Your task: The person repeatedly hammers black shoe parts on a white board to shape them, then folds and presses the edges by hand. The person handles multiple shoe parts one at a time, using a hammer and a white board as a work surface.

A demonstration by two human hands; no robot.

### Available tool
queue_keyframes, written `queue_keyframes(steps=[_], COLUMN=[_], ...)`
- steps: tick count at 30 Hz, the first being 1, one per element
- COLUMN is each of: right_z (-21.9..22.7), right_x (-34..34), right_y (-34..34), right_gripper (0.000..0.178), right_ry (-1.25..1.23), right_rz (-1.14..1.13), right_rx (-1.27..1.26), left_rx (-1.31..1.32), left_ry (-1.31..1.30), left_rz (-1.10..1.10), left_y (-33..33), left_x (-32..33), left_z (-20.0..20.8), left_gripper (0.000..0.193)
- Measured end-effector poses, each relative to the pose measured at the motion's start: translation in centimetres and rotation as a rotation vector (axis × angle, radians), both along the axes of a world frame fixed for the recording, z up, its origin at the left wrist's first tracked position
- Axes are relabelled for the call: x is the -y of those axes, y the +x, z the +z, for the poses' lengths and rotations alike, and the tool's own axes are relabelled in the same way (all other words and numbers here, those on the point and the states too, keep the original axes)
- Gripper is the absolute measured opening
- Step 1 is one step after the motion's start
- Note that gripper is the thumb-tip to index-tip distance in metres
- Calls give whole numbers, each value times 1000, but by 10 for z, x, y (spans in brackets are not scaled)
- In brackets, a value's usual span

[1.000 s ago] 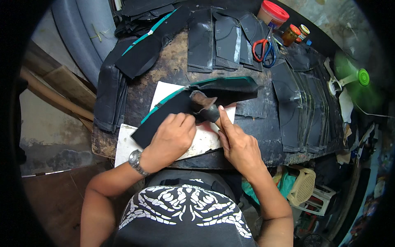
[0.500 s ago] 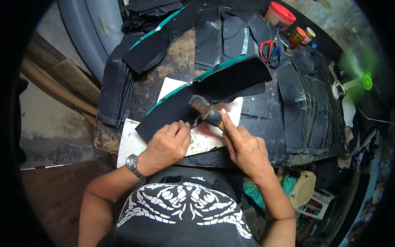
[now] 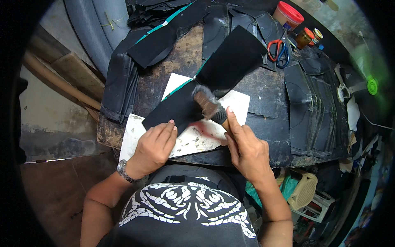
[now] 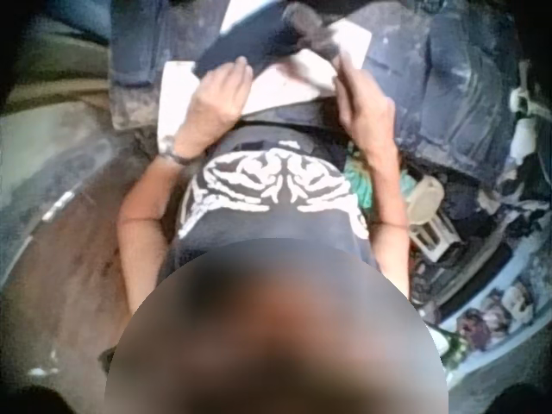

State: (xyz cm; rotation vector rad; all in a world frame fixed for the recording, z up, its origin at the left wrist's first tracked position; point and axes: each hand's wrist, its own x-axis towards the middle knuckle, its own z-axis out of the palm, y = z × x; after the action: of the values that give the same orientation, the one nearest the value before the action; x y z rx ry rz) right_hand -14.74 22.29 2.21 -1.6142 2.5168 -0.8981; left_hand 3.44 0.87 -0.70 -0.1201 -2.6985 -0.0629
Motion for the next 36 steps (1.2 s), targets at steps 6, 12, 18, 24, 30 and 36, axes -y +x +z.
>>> queue_keyframes(steps=[6, 12, 18, 24, 30, 36], right_z=[4, 15, -16, -17, -18, 15], right_x=[5, 5, 4, 11, 6, 12], right_y=[12, 23, 15, 20, 24, 15], right_gripper=[61, 64, 68, 75, 57, 57], right_ry=[244, -38, 83, 44, 40, 112], right_rz=[73, 52, 14, -21, -98, -61], right_rx=[69, 45, 116, 107, 204, 170], left_rx=[172, 85, -34, -49, 40, -85], left_ry=[-218, -14, 132, 162, 483, 382], left_rz=[-11, 7, -43, -42, 120, 159], left_y=[2, 6, -12, -20, 20, 25], left_x=[-9, -7, 12, 11, -7, -13], left_z=[-8, -8, -16, 1, -5, -15], left_gripper=[17, 29, 26, 30, 43, 34])
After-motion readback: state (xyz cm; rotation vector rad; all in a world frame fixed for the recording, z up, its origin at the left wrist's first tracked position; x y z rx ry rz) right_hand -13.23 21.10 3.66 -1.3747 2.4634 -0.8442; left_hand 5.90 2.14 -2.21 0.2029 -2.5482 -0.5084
